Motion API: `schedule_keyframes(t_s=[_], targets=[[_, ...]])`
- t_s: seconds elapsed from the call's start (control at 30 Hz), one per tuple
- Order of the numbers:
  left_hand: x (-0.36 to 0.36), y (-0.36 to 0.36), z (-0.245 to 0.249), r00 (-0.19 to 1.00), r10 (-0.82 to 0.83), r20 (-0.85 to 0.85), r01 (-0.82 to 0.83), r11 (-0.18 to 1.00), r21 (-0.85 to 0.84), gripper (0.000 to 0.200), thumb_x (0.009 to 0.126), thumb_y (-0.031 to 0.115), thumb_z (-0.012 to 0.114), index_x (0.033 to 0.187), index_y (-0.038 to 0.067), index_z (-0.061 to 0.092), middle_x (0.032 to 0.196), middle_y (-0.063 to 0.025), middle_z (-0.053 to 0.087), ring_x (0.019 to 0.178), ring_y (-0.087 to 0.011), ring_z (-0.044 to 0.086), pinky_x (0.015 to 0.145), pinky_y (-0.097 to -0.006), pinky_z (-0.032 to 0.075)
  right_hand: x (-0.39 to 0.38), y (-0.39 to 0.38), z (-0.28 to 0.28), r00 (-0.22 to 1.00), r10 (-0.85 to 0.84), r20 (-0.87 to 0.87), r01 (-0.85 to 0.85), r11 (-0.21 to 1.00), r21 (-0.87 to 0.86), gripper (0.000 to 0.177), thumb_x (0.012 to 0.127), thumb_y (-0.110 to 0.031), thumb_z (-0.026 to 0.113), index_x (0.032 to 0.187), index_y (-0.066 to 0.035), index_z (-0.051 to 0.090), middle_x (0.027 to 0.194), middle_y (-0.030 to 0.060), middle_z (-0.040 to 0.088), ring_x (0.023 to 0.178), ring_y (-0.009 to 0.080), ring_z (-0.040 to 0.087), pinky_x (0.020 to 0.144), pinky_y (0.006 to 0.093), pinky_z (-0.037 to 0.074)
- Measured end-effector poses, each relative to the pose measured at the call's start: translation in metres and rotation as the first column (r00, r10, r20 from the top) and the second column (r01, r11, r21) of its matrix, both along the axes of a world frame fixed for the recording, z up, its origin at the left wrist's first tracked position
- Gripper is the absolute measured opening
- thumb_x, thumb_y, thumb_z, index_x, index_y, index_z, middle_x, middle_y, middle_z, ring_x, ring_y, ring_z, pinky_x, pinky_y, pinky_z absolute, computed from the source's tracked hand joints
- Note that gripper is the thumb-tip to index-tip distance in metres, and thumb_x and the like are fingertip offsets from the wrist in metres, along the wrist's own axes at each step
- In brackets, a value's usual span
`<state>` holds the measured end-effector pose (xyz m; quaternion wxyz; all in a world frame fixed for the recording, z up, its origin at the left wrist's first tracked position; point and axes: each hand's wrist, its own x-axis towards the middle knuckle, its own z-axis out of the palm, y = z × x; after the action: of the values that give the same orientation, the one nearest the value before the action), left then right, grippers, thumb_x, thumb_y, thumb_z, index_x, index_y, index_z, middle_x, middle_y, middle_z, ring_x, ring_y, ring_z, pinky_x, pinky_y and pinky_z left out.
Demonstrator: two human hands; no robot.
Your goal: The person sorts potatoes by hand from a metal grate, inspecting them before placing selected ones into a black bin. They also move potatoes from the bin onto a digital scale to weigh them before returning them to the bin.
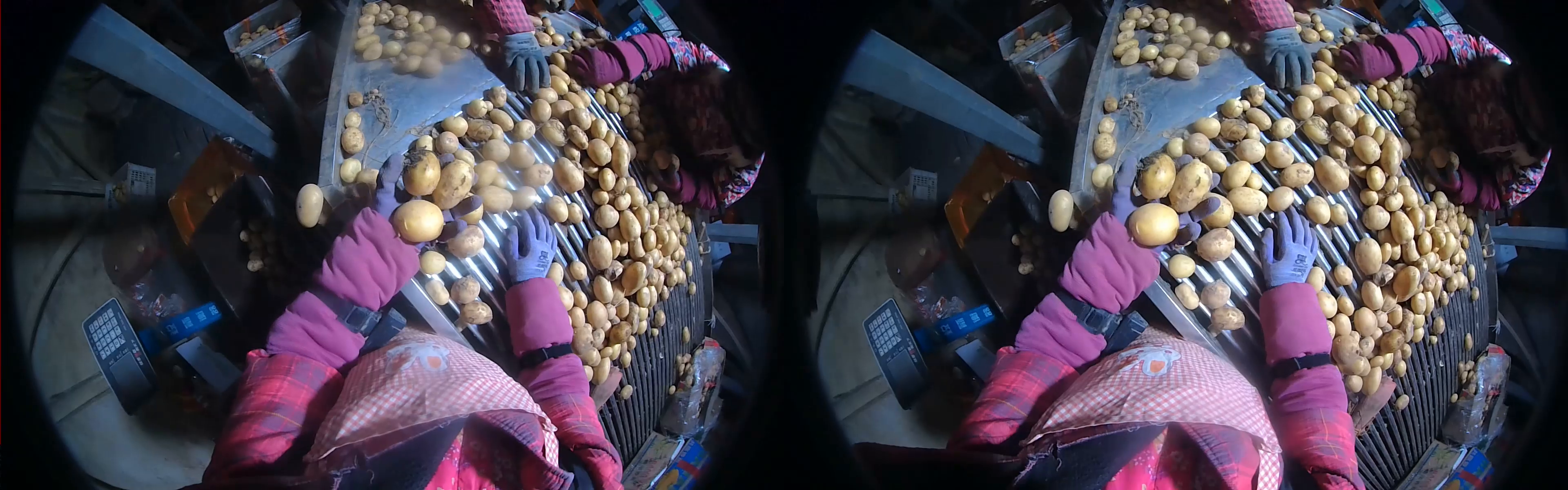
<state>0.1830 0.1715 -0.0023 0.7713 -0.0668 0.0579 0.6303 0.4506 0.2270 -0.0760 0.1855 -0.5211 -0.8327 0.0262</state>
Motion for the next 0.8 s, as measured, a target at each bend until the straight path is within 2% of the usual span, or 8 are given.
schedule_keyframes(t_s=[0.03,0.07,0.1,0.13,0.17,0.2,0.63,0.8], targets=[[0.003,0.000,-0.006,1.000,0.004,0.003,-0.004,1.000,0.005,0.059,0.091,0.058,0.038,0.136,0.020,0.041,0.134,-0.0090,0.046,0.118,-0.0329,0.050,0.091,-0.0586,0.045,0.000,0.000,0.000,1.000,-0.007,0.005,0.007,1.000,0.001,0.043,0.086,-0.029,0.059,0.124,-0.011,0.055,0.133,0.0119,0.050,0.123,0.0333,0.045,0.105,0.0482,0.030],[0.010,0.003,-0.018,0.700,0.230,-0.676,-0.122,0.971,0.204,0.054,0.094,0.053,0.037,0.134,0.017,0.042,0.130,-0.0105,0.048,0.115,-0.0326,0.052,0.090,-0.0552,0.047,0.000,0.000,0.000,1.000,-0.014,0.010,0.014,1.000,0.003,0.042,0.086,-0.029,0.059,0.124,-0.011,0.056,0.133,0.0122,0.050,0.123,0.0336,0.045,0.104,0.0483,0.031],[0.013,0.004,-0.013,-0.018,0.418,-0.908,-0.064,0.906,0.418,0.049,0.097,0.048,0.036,0.132,0.014,0.043,0.127,-0.0120,0.051,0.112,-0.0323,0.055,0.088,-0.0519,0.050,-0.001,0.000,0.000,1.000,-0.020,0.010,0.020,1.000,0.005,0.042,0.086,-0.029,0.059,0.124,-0.011,0.056,0.133,0.0121,0.051,0.123,0.0334,0.045,0.104,0.0481,0.031],[0.008,0.001,-0.008,-0.019,0.422,-0.907,-0.066,0.904,0.422,0.049,0.097,0.048,0.036,0.132,0.014,0.043,0.127,-0.0120,0.051,0.112,-0.0323,0.055,0.088,-0.0519,0.050,-0.001,0.001,-0.001,1.000,-0.018,0.010,0.018,1.000,0.009,0.042,0.086,-0.029,0.059,0.124,-0.011,0.056,0.133,0.0121,0.051,0.123,0.0334,0.045,0.104,0.0481,0.031],[-0.001,-0.003,-0.002,0.664,0.210,-0.718,-0.158,0.978,0.139,0.049,0.095,0.049,0.039,0.131,0.015,0.044,0.129,-0.0117,0.050,0.114,-0.0331,0.053,0.090,-0.0516,0.049,0.000,0.001,-0.001,1.000,-0.017,0.004,0.016,1.000,0.016,0.042,0.086,-0.029,0.059,0.124,-0.011,0.056,0.132,0.0121,0.051,0.123,0.0334,0.045,0.104,0.0481,0.031],[-0.005,-0.006,0.008,0.996,0.007,-0.089,-0.019,0.990,-0.136,0.049,0.094,0.050,0.042,0.130,0.016,0.046,0.131,-0.0113,0.049,0.116,-0.0338,0.051,0.091,-0.0513,0.047,-0.001,0.000,-0.001,1.000,-0.018,-0.004,0.018,1.000,0.022,0.042,0.086,-0.029,0.059,0.124,-0.011,0.056,0.132,0.0121,0.051,0.122,0.0334,0.045,0.104,0.0482,0.031],[0.017,0.003,0.023,0.992,0.125,-0.024,-0.123,0.889,-0.441,0.055,0.085,0.056,0.054,0.122,0.016,0.053,0.120,-0.0110,0.054,0.109,-0.0303,0.052,0.080,-0.0429,0.049,0.001,-0.001,0.003,0.997,-0.014,-0.071,0.015,1.000,0.014,0.042,0.085,-0.027,0.060,0.124,-0.011,0.056,0.131,0.0121,0.052,0.122,0.0338,0.046,0.104,0.0483,0.032],[-0.006,-0.009,0.036,0.972,-0.084,-0.221,0.043,0.982,-0.185,0.070,0.078,0.073,0.048,0.118,0.016,0.057,0.103,-0.0117,0.062,0.065,-0.0274,0.057,0.055,-0.0406,0.045,0.005,0.000,-0.005,0.997,-0.016,-0.070,0.018,1.000,0.022,0.041,0.085,-0.027,0.060,0.124,-0.011,0.057,0.131,0.0118,0.052,0.122,0.0332,0.046,0.105,0.0481,0.031]])
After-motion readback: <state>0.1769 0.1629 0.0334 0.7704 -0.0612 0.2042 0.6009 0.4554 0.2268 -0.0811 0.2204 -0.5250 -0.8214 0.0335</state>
